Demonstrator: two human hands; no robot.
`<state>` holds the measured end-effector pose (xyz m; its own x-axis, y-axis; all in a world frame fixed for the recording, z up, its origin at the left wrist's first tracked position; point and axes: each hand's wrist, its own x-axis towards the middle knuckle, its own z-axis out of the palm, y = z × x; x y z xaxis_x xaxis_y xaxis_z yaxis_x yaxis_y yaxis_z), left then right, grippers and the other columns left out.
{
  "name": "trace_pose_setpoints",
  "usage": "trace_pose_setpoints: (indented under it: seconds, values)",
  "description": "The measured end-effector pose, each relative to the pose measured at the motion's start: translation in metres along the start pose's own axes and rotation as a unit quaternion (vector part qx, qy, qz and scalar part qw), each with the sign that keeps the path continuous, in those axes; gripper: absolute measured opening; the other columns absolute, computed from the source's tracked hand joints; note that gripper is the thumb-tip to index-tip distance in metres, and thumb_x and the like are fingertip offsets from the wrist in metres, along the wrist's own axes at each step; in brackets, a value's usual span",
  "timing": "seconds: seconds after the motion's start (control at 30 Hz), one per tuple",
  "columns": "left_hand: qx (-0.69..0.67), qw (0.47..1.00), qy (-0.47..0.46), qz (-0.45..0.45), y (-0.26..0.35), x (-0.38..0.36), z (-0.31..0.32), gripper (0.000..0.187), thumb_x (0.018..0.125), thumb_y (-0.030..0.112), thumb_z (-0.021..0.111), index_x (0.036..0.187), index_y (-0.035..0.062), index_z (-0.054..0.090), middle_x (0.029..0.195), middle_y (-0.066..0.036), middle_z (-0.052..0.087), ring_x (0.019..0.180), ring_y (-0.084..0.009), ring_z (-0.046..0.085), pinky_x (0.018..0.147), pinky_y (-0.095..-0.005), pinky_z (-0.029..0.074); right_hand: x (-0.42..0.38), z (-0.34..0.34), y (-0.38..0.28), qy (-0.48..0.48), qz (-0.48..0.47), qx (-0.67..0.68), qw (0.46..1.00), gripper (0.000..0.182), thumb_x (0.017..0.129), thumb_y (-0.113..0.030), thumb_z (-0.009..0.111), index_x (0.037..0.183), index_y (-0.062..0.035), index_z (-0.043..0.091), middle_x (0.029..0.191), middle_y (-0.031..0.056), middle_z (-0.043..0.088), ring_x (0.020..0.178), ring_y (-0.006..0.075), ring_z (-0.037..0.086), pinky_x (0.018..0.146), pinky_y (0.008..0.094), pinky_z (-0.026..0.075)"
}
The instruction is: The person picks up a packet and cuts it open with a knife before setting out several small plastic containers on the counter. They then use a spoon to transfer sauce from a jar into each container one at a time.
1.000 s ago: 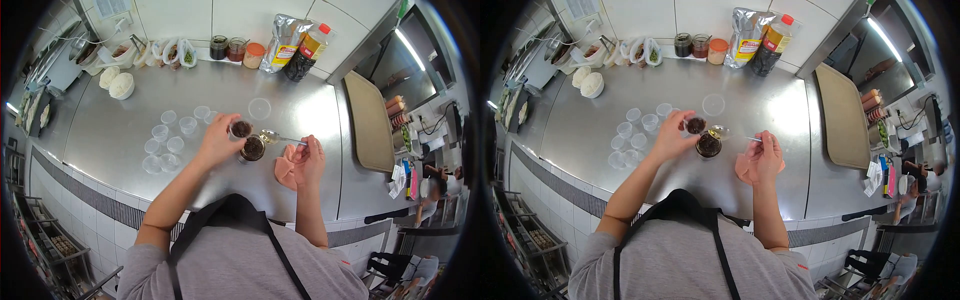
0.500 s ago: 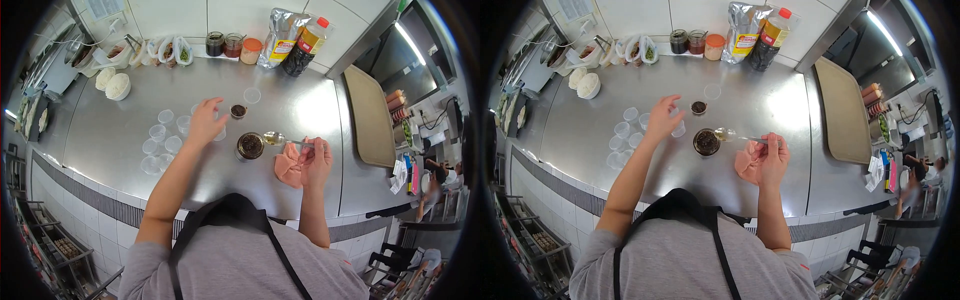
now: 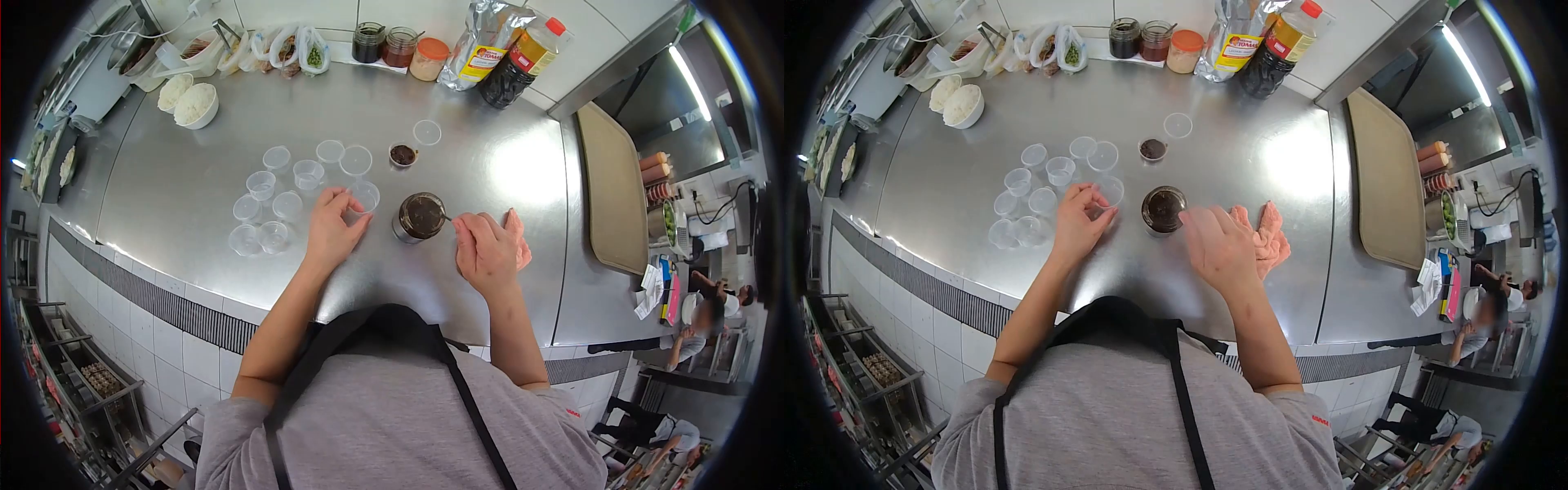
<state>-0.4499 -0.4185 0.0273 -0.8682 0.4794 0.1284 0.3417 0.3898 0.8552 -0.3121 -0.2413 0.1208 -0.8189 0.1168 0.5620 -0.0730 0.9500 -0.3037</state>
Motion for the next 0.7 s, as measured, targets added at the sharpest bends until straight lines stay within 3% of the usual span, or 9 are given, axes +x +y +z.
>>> trace_pose_setpoints:
  seconds: [0.07,0.1,0.2,0.27,0.3,0.37,0.47,0.6,0.7]
  values:
    - [0.008,0.987,0.095,0.13,0.003,-0.006,-0.003,0.019,0.066,0.012,0.072,0.072,0.0029,0.057,0.101,-0.013,0.054,0.075,-0.0211,0.057,0.066,-0.0314,0.046,0.003,0.001,-0.001,0.03,-0.041,0.005,0.999,0.004,0.077,0.0,0.056,0.08,-0.0008,0.058,0.074,0.0077,0.058,0.054,0.0223,0.053,0.05,0.0306,0.039]
    - [0.009,0.987,0.095,0.129,0.005,-0.009,-0.005,0.019,0.066,0.012,0.072,0.072,0.0029,0.057,0.101,-0.013,0.054,0.075,-0.0211,0.057,0.066,-0.0314,0.046,0.0,0.004,0.001,0.029,-0.041,0.006,0.999,0.004,0.077,0.0,0.056,0.08,-0.0008,0.058,0.074,0.0077,0.058,0.054,0.0223,0.053,0.05,0.0306,0.039]
    - [-0.013,0.989,0.077,0.124,0.02,-0.019,-0.014,0.021,0.064,0.011,0.073,0.076,0.0037,0.057,0.105,-0.013,0.054,0.083,-0.0204,0.056,0.065,-0.0305,0.047,-0.015,0.022,0.008,0.059,0.105,0.093,0.988,0.007,0.082,-0.006,0.055,0.079,0.0,0.057,0.067,0.0071,0.056,0.051,0.0164,0.052,0.048,0.0274,0.038]
    - [-0.082,0.996,0.011,0.02,0.033,-0.024,-0.02,0.029,0.064,0.01,0.073,0.086,0.0041,0.056,0.104,-0.011,0.054,0.089,-0.0193,0.054,0.061,-0.0276,0.047,-0.022,0.033,0.01,0.061,0.35,0.315,0.88,0.015,0.087,-0.012,0.054,0.078,-0.0004,0.057,0.06,0.0045,0.053,0.047,0.0113,0.052,0.044,0.0236,0.037]
    - [-0.081,0.996,0.01,0.022,0.035,-0.025,-0.02,0.029,0.064,0.01,0.073,0.086,0.0041,0.056,0.104,-0.011,0.054,0.089,-0.0193,0.054,0.061,-0.0276,0.047,-0.025,0.037,0.013,0.063,0.35,0.315,0.88,0.015,0.087,-0.012,0.054,0.078,-0.0004,0.057,0.06,0.0045,0.053,0.047,0.0113,0.052,0.044,0.0236,0.037]
    - [-0.067,0.997,0.015,0.037,0.037,-0.026,-0.02,0.04,0.064,0.01,0.074,0.097,0.0037,0.053,0.104,-0.01,0.054,0.088,-0.0192,0.054,0.058,-0.0256,0.047,-0.029,0.044,0.017,0.125,0.438,0.461,0.761,0.019,0.09,-0.016,0.052,0.078,-0.0024,0.056,0.055,0.0011,0.051,0.043,0.009,0.05,0.04,0.0215,0.036]
    - [-0.081,0.995,0.035,0.039,0.038,-0.026,-0.015,0.047,0.064,0.01,0.076,0.102,0.0028,0.05,0.102,-0.01,0.054,0.087,-0.0189,0.054,0.058,-0.0267,0.047,-0.032,0.045,0.015,0.177,0.435,0.528,0.707,0.02,0.091,-0.018,0.051,0.078,-0.0038,0.056,0.055,-0.0002,0.049,0.04,0.0093,0.049,0.036,0.0202,0.035]
    - [-0.075,0.996,0.034,0.037,0.039,-0.029,-0.011,0.054,0.062,0.008,0.077,0.106,0.0029,0.046,0.103,-0.009,0.052,0.092,-0.0171,0.053,0.063,-0.0261,0.048,-0.031,0.038,0.015,0.202,0.456,0.524,0.691,0.02,0.091,-0.02,0.051,0.079,-0.0037,0.056,0.054,0.0001,0.048,0.036,0.0082,0.044,0.035,0.0207,0.034]
    - [-0.092,0.995,0.018,0.034,0.04,-0.031,-0.007,0.061,0.061,0.008,0.077,0.111,0.0028,0.042,0.103,-0.01,0.053,0.092,-0.0181,0.055,0.068,-0.0284,0.049,-0.038,0.038,0.026,0.201,0.445,0.516,0.704,0.019,0.093,-0.016,0.045,0.085,-0.0006,0.053,0.067,0.0092,0.055,0.047,0.0122,0.05,0.039,0.0228,0.04]
